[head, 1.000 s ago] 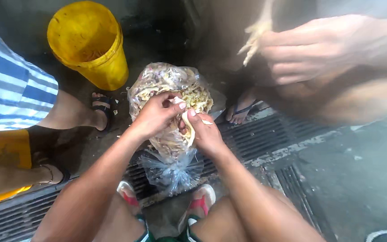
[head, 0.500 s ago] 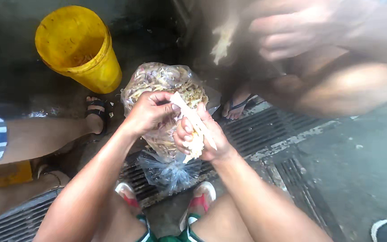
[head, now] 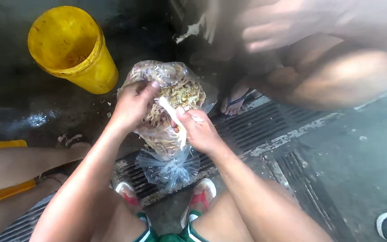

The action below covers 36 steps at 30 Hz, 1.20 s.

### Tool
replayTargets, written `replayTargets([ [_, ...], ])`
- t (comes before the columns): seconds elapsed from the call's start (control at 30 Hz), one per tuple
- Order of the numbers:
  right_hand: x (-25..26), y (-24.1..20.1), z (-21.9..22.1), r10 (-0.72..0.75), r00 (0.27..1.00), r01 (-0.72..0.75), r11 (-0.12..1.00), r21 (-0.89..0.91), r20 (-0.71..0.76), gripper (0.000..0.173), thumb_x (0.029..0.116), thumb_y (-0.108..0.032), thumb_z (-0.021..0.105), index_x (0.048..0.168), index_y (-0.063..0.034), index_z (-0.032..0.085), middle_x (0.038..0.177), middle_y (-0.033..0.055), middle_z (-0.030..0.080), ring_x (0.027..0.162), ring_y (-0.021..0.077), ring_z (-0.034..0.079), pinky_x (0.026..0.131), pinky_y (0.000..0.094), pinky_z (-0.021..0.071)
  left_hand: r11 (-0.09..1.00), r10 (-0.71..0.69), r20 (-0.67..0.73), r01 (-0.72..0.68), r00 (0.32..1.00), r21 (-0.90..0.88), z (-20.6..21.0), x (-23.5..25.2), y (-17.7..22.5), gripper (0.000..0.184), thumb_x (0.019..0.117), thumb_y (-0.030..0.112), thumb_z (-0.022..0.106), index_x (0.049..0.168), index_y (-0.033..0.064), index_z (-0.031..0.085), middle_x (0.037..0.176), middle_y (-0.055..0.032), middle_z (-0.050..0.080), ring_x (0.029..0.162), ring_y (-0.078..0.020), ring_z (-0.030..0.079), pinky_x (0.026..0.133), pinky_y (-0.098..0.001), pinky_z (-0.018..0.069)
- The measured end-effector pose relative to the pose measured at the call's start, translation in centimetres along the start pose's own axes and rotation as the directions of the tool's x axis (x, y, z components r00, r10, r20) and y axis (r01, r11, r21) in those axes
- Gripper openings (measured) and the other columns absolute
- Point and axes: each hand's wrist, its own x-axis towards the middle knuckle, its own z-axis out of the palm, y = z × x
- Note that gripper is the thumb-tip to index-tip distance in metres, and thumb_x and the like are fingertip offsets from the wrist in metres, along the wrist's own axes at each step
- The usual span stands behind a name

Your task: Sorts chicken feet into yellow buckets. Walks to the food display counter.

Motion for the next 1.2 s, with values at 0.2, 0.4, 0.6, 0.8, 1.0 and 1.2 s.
replayTargets([
  [0.2,0.2,-0.2,1.3,-0.058,0.998,0.058,0.973,-0.223,0.009,0.051,0.1066,-0.05,0.045,0.074,-0.0163,0.064,0.06,-0.0022,0.056,0.051,0.0096,0.054,0.047,0.0307,0.0461,0.995,-0.084,0.028,0.085,0.996,-0.046,3.0,-1.3,0.2,0.011,0.0966,0.015,0.062,0.105,0.0081,0.064,0.076,-0.0073,0.065,0.056,-0.0167,0.06,0.05,-0.0342,0.0527],
  [0.4,-0.6,-0.7,2.9,-0.202,0.978,0.154,0.876,-0.457,-0.059,0.044,0.1077,-0.036,0.048,0.071,-0.0162,0.06,0.057,-0.0048,0.049,0.049,0.0078,0.049,0.046,0.0312,0.0415,0.967,-0.253,-0.149,0.248,0.956,-0.048,2.3,0.6,-1.0,0.026,0.0905,0.012,0.065,0.116,0.0088,0.06,0.082,-0.0099,0.062,0.063,-0.0199,0.06,0.053,-0.0386,0.0509],
  [0.6,-2.6,0.0,2.6,-0.196,0.98,0.193,0.937,-0.292,0.021,0.041,0.1073,-0.033,0.049,0.072,-0.0161,0.061,0.061,-0.0067,0.053,0.054,0.0042,0.051,0.048,0.0247,0.043,0.934,-0.299,-0.306,0.211,0.904,-0.289,-5.6,2.2,-3.0,0.022,0.0937,0.007,0.058,0.114,0.0114,0.052,0.073,-0.0012,0.053,0.045,-0.0087,0.043,0.039,-0.0226,0.0375],
  [0.8,-0.5,-0.7,1.9,-0.006,0.999,0.017,0.962,-0.274,0.04,0.034,0.1093,-0.019,0.043,0.132,-0.019,0.067,0.106,0.0001,0.072,0.08,0.01,0.067,0.069,0.0346,0.058,0.898,-0.353,-0.245,0.253,0.903,-0.36,-4.2,1.3,-1.5,0.015,0.0967,0.009,0.057,0.112,0.0115,0.055,0.071,-0.003,0.053,0.044,-0.0093,0.041,0.038,-0.0223,0.0351],
  [1.0,0.0,0.1,2.7,-0.012,1.0,0.014,0.996,-0.088,0.023,0.035,0.1062,-0.028,0.042,0.102,-0.0111,0.073,0.08,0.0022,0.065,0.066,0.0117,0.061,0.058,0.0336,0.0515,0.897,-0.383,-0.182,0.318,0.905,-0.307,-1.1,0.3,-0.8,0.014,0.0951,0.008,0.058,0.109,0.0097,0.059,0.077,-0.0046,0.055,0.045,-0.0098,0.04,0.038,-0.0228,0.0343],
  [1.2,0.0,0.0,3.9,-0.03,0.995,0.049,0.976,-0.21,0.094,0.035,0.1076,-0.032,0.051,0.081,-0.0126,0.063,0.061,0.0001,0.051,0.05,0.0116,0.049,0.046,0.0304,0.0408,0.935,-0.35,-0.217,0.328,0.911,-0.134,0.4,0.4,-1.7,0.012,0.0918,0.01,0.062,0.103,0.008,0.06,0.075,-0.0058,0.056,0.049,-0.0131,0.045,0.042,-0.028,0.038],
])
